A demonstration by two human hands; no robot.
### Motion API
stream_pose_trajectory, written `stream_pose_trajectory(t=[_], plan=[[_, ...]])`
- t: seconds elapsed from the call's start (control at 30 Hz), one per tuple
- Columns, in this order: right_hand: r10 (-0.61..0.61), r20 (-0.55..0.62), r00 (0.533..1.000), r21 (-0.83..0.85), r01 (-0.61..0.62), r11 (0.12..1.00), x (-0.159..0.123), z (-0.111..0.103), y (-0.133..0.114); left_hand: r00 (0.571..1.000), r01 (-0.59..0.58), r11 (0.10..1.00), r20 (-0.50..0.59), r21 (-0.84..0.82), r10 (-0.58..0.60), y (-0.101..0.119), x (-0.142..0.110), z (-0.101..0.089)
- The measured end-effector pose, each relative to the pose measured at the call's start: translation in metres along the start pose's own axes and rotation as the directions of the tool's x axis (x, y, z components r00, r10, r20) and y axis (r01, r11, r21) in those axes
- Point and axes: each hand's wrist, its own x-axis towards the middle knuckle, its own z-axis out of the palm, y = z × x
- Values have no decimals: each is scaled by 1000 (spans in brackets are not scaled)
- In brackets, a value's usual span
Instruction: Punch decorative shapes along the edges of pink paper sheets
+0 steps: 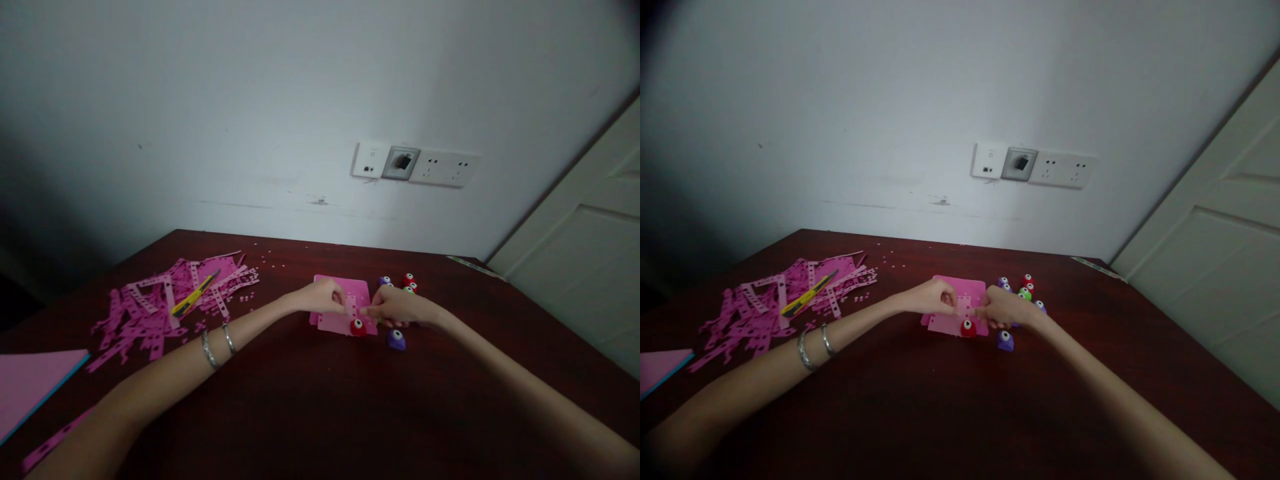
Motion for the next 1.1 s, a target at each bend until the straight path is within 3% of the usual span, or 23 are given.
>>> stream_pose_trajectory(t=[0.13,0.2,0.5,0.8,1.1], plan=[[-149,-214,965,-119,126,985,-5,1,9,995,-34,996,97,78,26,-13,-6,7],[-243,-256,936,-193,197,961,-6,7,13,995,-32,994,99,107,21,-19,-7,9],[-346,-214,913,-303,274,912,-1,34,18,994,-87,996,65,9,87,-29,-7,12],[-386,-243,890,-357,288,888,-1,33,20,994,-60,998,94,29,57,-26,-7,8],[-369,-235,899,-354,274,894,-1,33,22,994,-48,999,98,-22,50,-26,-7,9]])
